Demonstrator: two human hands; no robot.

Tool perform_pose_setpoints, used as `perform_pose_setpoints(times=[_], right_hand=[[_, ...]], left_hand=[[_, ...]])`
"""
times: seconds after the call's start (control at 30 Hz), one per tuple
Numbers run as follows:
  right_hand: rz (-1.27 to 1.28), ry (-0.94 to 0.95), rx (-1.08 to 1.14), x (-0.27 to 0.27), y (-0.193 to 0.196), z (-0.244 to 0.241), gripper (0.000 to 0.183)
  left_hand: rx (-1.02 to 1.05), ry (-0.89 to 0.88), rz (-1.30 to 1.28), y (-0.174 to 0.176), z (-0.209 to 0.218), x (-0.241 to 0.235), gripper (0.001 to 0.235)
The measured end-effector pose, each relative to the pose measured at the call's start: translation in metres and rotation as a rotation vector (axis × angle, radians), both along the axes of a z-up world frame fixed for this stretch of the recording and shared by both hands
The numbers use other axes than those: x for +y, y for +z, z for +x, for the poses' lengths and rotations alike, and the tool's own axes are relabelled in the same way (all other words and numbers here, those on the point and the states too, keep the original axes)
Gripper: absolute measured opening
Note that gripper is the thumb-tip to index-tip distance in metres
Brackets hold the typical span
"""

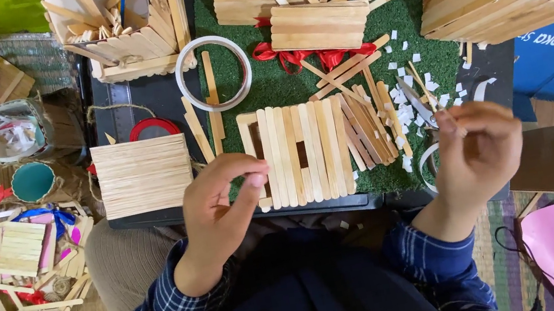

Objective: The person is assembling a small wooden box by attaching popsicle sticks to a frame.

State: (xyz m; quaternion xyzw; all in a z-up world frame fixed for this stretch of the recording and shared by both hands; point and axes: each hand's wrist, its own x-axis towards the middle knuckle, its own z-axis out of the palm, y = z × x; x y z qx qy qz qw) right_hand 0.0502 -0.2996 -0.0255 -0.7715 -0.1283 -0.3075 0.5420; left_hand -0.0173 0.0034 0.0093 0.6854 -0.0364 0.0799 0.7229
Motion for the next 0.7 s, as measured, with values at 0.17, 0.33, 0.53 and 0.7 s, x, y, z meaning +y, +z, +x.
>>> perform_pose_setpoints(times=[0.17, 0.33, 0.53, 0.7], right_hand=[[-0.095, 0.163, -0.256, 0.062, -0.008, -0.029, 0.018], [-0.207, 0.557, -0.361, 0.107, 0.004, -0.036, 0.013], [-0.339, 0.589, -0.412, 0.118, 0.008, -0.035, 0.009], [-0.367, 0.629, -0.374, 0.116, 0.016, -0.034, 0.011]], left_hand=[[0.028, 0.015, -0.053, -0.006, 0.004, -0.012, 0.013], [0.244, -0.015, -0.183, -0.011, 0.002, -0.012, 0.033], [0.281, -0.008, -0.057, -0.012, 0.004, -0.001, 0.04], [0.25, -0.022, -0.077, -0.012, 0.004, 0.003, 0.043]])
